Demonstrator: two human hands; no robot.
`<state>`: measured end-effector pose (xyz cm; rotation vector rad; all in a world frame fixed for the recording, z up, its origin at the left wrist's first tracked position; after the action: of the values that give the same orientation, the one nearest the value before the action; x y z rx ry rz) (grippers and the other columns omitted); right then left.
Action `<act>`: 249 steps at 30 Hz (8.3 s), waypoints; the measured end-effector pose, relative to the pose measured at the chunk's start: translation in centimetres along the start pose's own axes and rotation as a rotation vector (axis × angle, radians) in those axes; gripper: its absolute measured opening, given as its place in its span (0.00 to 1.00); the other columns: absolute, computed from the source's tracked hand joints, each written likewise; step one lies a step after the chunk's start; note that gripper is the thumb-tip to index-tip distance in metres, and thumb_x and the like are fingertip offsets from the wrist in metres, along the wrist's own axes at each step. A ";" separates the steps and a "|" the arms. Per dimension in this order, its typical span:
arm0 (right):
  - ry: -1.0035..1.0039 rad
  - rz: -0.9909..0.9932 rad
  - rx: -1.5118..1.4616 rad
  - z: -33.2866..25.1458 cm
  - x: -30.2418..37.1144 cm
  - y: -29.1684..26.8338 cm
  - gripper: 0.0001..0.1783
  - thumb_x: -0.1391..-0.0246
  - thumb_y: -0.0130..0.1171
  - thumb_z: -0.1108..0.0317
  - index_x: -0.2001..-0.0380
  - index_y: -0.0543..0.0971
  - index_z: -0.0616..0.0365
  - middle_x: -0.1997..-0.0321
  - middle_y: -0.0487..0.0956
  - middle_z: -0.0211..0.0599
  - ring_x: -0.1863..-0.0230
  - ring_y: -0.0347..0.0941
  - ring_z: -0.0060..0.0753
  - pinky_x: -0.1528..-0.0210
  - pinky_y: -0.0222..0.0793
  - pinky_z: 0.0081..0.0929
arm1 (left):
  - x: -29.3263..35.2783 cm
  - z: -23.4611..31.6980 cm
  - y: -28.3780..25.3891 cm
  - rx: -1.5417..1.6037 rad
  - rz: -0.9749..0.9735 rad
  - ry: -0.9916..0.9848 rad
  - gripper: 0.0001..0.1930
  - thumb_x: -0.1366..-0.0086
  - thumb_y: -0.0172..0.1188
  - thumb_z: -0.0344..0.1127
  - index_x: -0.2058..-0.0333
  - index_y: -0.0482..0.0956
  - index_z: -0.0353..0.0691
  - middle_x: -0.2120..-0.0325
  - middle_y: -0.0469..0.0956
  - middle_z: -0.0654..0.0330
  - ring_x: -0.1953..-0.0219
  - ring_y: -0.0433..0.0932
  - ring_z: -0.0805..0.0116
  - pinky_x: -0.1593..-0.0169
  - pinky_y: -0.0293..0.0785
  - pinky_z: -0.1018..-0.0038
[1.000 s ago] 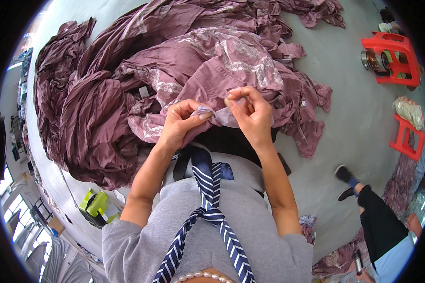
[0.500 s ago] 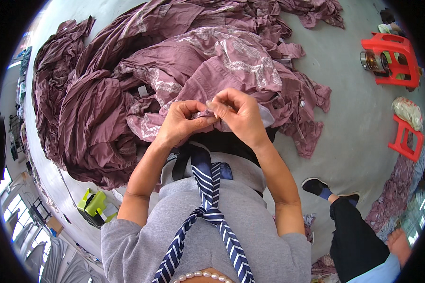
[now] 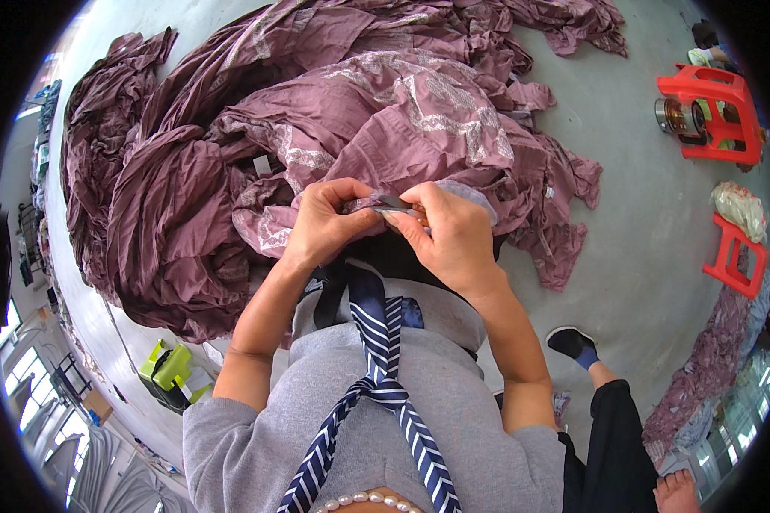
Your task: The person uses a small blade to trim loose threads and edges from a large pile of dusty pink fabric. They repeatedly pick up sections, cut away excess material, and place the trimmed pieces back onto the pile.
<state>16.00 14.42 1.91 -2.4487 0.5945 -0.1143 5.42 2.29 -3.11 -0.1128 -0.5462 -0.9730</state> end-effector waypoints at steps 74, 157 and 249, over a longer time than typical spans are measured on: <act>-0.060 0.534 0.152 4.8 -0.6 -1.6 0.13 0.51 0.64 0.66 0.66 0.73 0.58 0.82 0.72 0.31 0.81 0.70 0.27 0.79 0.65 0.25 | -3.8 -2.2 2.3 0.740 0.071 -0.057 0.24 0.35 0.52 0.41 0.43 0.64 0.37 0.56 0.74 0.54 0.59 0.77 0.63 0.56 0.77 0.67; 0.581 0.302 -0.855 13.0 2.1 -0.6 0.13 0.44 0.59 0.58 0.69 0.75 0.56 0.73 0.77 0.26 0.80 0.64 0.08 0.82 0.52 0.09 | 1.6 -0.7 6.5 -0.753 -0.527 0.818 0.19 0.49 0.64 0.52 0.70 0.80 0.41 0.59 0.75 0.54 0.51 0.71 0.54 0.53 0.69 0.61; -0.521 0.136 0.307 2.8 0.7 -5.2 0.15 0.57 0.67 0.60 0.69 0.76 0.57 0.77 0.74 0.31 0.78 0.72 0.30 0.77 0.66 0.24 | -1.7 0.5 3.4 0.360 -0.481 -0.376 0.19 0.55 0.65 0.21 0.60 0.77 0.35 0.68 0.78 0.64 0.66 0.76 0.77 0.58 0.71 0.82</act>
<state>19.28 19.32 2.64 -2.0169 0.4644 0.4427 7.22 5.70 -3.02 0.1710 -1.1208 -1.3117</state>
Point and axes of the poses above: each hand's wrist, its own x-axis away from the middle knuckle, its own y-axis out of the palm, z = x × y, the point moved 5 cm from there along -x, towards the middle knuckle
